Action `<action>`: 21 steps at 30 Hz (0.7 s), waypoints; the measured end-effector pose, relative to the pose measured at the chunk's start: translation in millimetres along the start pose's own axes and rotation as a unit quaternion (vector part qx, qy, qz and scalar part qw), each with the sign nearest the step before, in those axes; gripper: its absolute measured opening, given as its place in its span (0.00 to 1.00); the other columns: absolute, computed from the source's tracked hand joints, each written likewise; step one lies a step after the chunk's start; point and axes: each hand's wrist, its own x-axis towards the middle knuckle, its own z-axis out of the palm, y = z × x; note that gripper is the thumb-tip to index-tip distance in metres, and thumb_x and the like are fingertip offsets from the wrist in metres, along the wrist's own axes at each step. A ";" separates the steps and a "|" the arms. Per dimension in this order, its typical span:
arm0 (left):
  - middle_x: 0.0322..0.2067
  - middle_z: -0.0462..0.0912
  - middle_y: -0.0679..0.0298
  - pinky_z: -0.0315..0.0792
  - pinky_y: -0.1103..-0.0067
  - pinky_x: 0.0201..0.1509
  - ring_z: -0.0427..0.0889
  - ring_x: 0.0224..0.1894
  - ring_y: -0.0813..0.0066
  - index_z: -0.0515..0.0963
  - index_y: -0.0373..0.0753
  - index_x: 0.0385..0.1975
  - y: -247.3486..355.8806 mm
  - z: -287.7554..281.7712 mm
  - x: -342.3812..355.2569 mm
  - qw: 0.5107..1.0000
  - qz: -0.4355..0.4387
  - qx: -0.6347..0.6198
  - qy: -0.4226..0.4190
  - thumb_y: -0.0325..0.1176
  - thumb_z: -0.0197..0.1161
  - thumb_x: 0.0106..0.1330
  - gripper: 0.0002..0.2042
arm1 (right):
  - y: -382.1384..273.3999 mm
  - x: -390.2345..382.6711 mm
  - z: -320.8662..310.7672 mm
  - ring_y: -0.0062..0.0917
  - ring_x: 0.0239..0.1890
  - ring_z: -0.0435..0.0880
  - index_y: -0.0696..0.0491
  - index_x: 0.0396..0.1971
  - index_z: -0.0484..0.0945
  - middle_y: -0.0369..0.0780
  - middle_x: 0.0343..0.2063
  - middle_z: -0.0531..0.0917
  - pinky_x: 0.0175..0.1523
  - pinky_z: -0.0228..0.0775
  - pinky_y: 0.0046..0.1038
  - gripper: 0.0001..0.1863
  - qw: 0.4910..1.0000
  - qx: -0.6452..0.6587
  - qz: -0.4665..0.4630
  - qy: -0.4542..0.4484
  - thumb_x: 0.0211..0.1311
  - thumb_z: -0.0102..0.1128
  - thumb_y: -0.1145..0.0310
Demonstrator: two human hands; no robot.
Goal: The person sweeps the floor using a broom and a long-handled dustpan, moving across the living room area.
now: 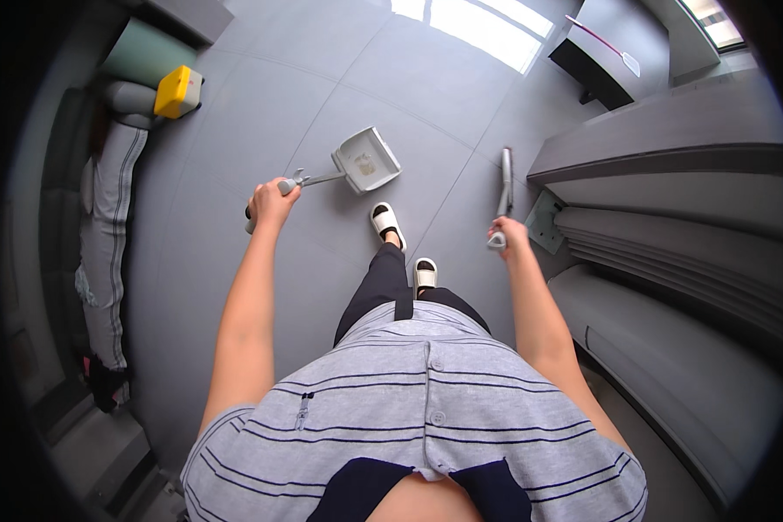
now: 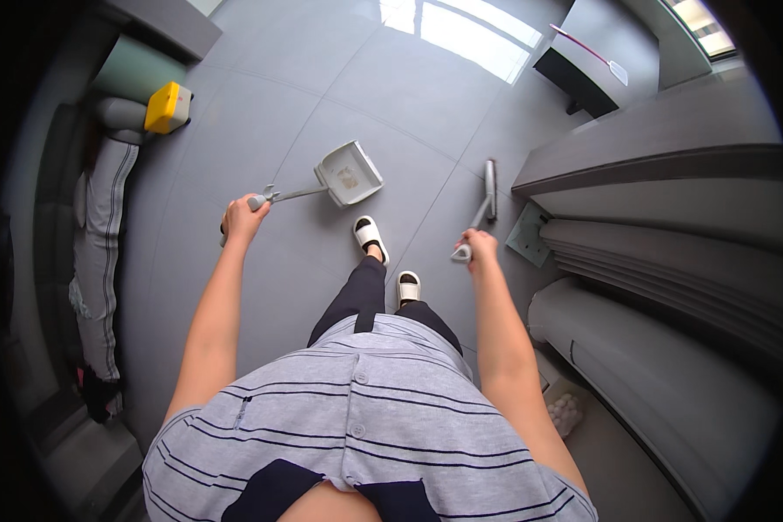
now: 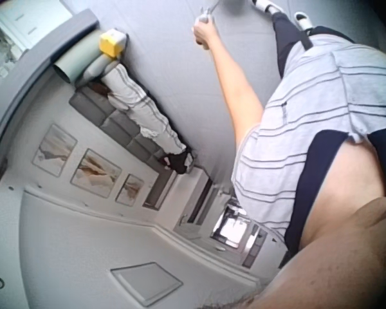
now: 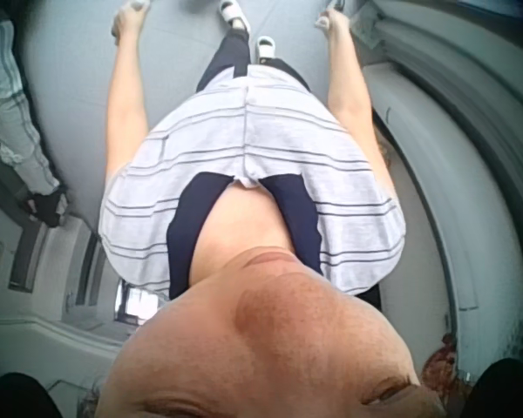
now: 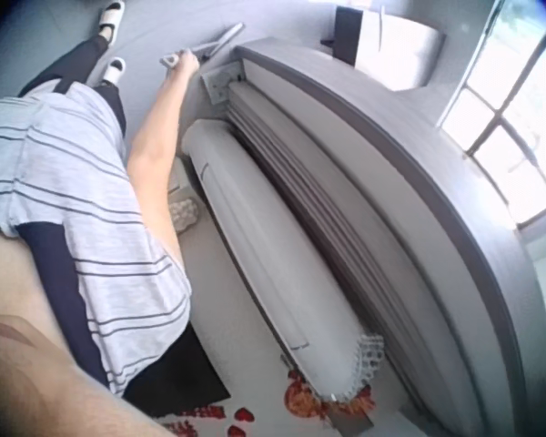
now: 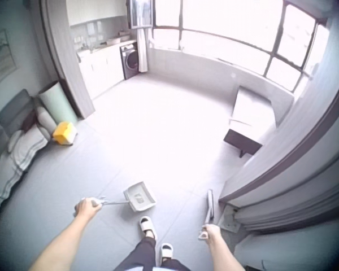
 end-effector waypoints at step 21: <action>0.27 0.81 0.60 0.72 0.68 0.37 0.79 0.34 0.61 0.80 0.45 0.33 -24.5 5.1 139.8 0.998 0.053 0.007 -0.020 0.44 0.65 0.47 0.15 | -39.2 -35.3 94.0 0.24 0.12 0.75 0.58 0.59 0.57 0.45 0.17 0.78 0.16 0.66 0.24 0.32 0.984 -0.041 -0.042 -0.166 0.51 0.54 0.78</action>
